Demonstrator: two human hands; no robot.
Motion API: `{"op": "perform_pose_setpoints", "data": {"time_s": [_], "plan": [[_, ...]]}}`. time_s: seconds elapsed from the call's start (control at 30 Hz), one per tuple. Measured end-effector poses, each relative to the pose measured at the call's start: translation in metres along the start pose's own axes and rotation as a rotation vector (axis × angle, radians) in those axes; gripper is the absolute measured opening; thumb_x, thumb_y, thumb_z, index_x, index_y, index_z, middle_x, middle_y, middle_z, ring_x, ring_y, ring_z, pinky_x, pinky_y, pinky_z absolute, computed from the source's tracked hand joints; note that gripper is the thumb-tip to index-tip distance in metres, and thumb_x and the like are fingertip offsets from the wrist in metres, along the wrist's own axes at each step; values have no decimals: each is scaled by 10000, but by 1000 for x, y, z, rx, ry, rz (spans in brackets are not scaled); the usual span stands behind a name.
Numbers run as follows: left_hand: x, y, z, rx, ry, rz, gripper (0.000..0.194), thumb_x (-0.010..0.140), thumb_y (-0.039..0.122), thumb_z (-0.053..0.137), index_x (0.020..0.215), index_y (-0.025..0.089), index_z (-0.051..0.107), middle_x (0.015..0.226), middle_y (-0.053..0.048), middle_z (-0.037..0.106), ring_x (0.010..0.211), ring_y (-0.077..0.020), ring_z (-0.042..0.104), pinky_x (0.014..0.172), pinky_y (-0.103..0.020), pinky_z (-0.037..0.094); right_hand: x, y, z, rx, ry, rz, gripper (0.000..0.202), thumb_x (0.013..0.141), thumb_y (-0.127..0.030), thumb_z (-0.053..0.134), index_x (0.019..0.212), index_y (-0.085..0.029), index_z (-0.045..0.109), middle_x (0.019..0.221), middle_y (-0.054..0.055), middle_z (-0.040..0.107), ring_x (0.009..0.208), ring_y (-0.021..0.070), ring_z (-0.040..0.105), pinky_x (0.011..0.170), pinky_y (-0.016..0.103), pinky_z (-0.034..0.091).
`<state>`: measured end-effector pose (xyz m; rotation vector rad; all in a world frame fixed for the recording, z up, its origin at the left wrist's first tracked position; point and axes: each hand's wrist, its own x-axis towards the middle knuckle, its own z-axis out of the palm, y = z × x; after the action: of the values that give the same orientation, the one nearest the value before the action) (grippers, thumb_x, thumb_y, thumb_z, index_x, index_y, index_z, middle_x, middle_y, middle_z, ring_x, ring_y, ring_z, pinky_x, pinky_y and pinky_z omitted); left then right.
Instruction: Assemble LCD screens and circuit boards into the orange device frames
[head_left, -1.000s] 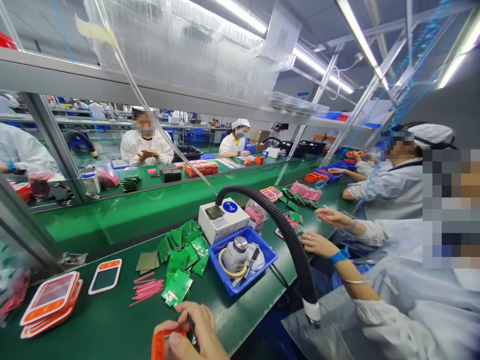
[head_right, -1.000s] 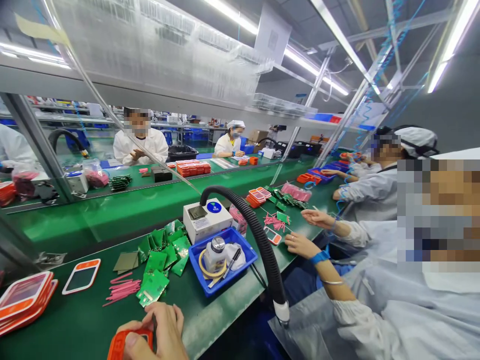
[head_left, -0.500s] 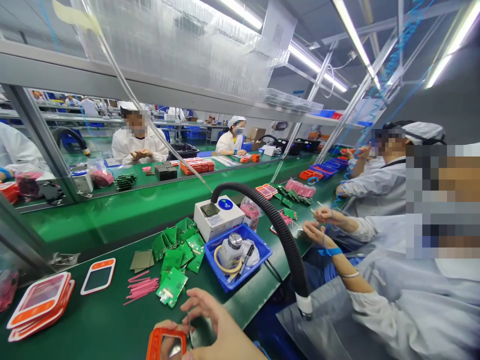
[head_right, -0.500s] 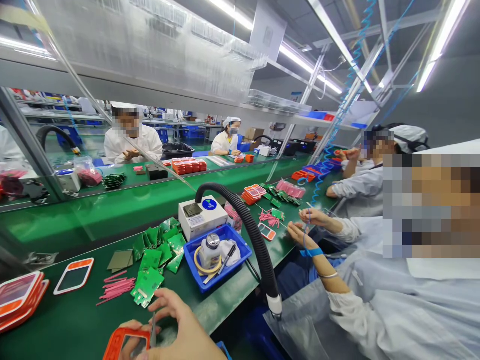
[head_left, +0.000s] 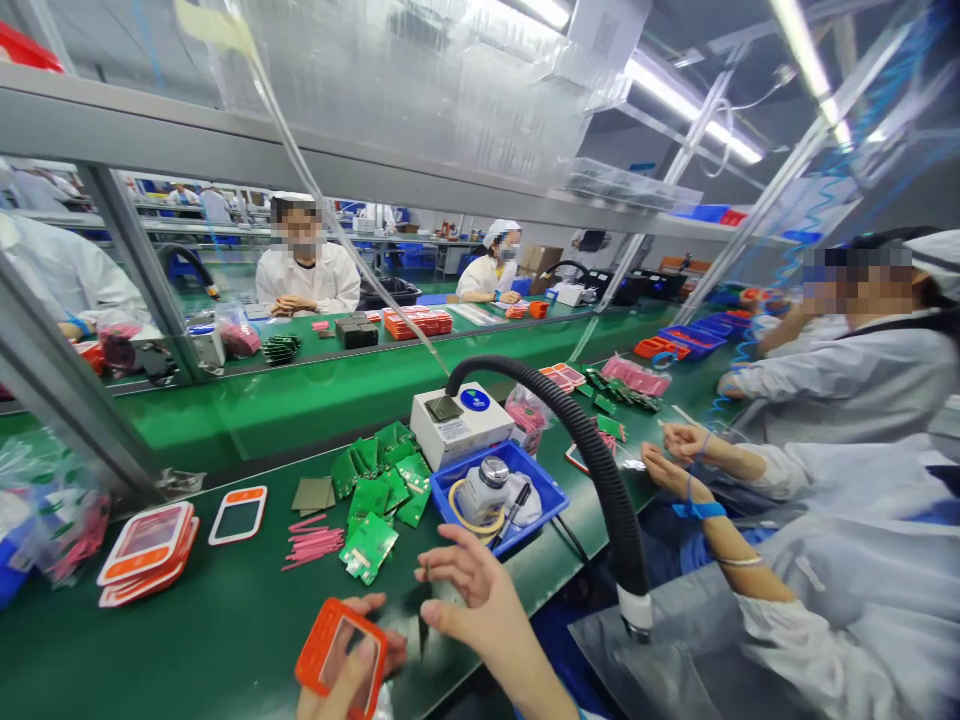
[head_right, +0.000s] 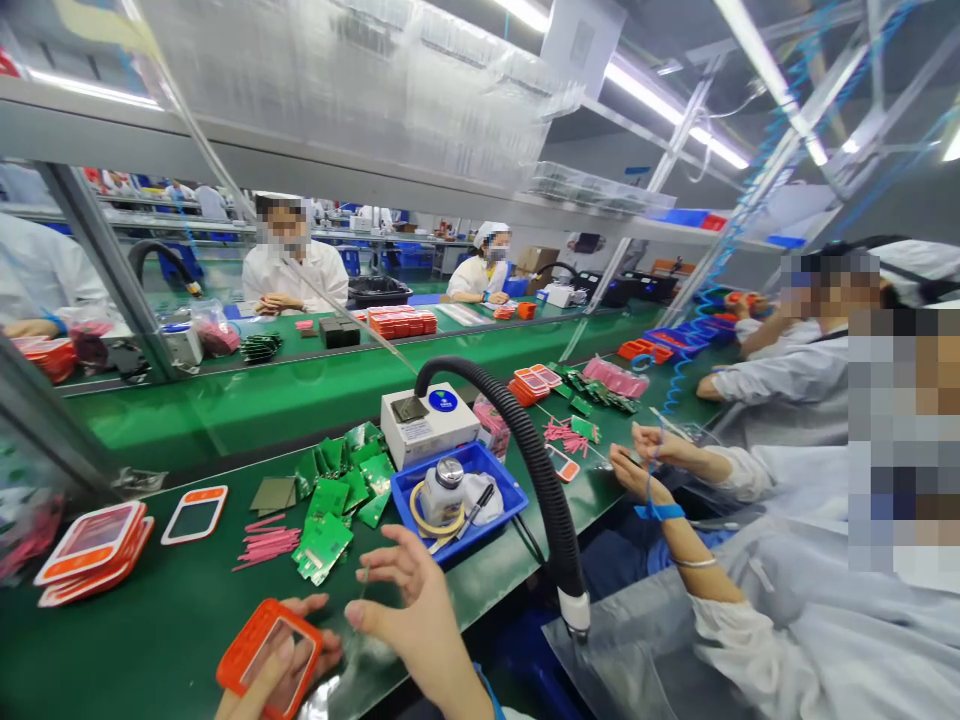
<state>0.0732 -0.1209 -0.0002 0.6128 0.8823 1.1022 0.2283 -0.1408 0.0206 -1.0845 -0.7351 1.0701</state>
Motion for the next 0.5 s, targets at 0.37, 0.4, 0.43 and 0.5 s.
{"op": "perform_pose_setpoints", "data": {"time_s": [0.37,0.4,0.43,0.5], "plan": [[-11,9,23,-259,-130,-60,645,795,683,498,1021,116,708,1005,-146,696,902,-289,655,810,-398,514,-20,-39,42,-153,-44,70,854,523,-240,874,1238,-240,407,926,34,696,897,223,668,831,384,535],[-12,7,23,-248,-110,-56,645,791,683,507,1029,118,711,1007,-145,703,943,-300,649,843,-403,504,-22,-39,46,-193,-36,90,852,523,-242,867,1240,-242,407,934,37,694,912,232,665,819,386,542],[-12,5,23,-239,-85,-46,649,780,686,522,1028,119,716,1004,-143,710,981,-308,640,879,-406,490,-24,-39,49,-233,-22,104,844,521,-243,862,1236,-242,413,942,42,692,927,240,662,800,383,548],[-12,1,23,-237,-28,-14,672,738,708,555,1008,118,729,993,-138,721,1038,-319,625,944,-408,457,-25,-39,54,-308,26,118,834,508,-252,854,1229,-238,435,944,48,686,938,254,659,757,368,557]]}}
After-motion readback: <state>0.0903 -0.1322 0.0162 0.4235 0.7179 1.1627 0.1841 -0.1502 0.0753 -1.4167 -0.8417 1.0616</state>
